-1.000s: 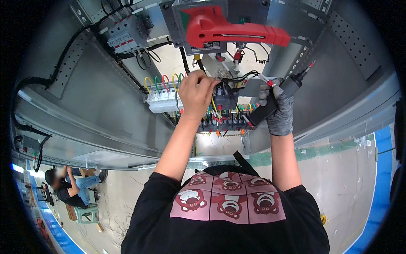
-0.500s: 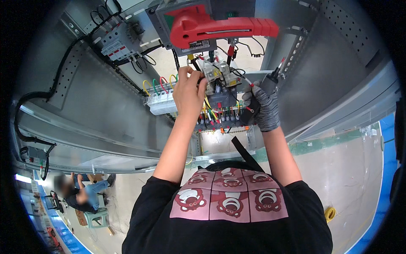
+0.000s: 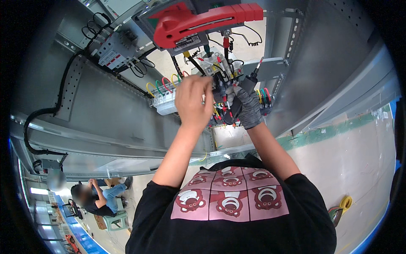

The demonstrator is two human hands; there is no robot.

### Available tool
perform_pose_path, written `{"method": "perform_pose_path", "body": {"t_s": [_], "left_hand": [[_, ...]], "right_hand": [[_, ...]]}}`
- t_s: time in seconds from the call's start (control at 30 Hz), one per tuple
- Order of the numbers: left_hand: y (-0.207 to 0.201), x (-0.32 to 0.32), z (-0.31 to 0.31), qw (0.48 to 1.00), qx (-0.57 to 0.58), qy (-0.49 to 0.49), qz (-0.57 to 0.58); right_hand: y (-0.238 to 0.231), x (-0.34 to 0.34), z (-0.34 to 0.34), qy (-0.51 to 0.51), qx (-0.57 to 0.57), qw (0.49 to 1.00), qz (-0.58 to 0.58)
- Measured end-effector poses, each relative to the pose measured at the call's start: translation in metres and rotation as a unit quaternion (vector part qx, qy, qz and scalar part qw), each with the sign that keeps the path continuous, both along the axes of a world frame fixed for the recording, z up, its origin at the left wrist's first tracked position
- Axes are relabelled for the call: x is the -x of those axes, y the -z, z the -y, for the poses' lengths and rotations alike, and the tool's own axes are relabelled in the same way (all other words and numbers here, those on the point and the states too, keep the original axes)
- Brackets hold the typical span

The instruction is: The person works inside an open electrical panel, stripping wire ends with pliers and securing connections with a cordless screwdriver. They handle multiple colored wires and tighten terminals throughout the panel.

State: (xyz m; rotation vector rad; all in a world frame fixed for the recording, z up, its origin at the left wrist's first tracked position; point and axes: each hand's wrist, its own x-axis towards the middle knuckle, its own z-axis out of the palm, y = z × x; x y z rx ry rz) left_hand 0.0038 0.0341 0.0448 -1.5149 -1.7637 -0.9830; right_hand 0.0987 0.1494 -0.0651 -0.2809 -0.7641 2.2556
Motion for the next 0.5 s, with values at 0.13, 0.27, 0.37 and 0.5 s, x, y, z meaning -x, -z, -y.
{"method": "perform_pose_path", "body": {"t_s": [0.13, 0.27, 0.37, 0.5], "left_hand": [[-0.029, -0.012, -0.02, 0.955, 0.064, 0.22, -0.189], [-0.058, 0.001, -0.057, 0.862, 0.28, 0.246, -0.343], [-0.068, 0.014, -0.061, 0.842, 0.319, 0.25, -0.357], [-0.075, 0.018, -0.055, 0.863, 0.334, 0.22, -0.31]], "right_hand": [[0.013, 0.013, 0.001, 0.013, -0.001, 0.988, -0.157], [0.005, 0.021, 0.007, 0.12, -0.116, 0.984, -0.068], [-0.008, 0.02, 0.002, 0.166, -0.124, 0.978, -0.014], [-0.025, 0.027, 0.008, 0.234, -0.171, 0.955, 0.07]]}}
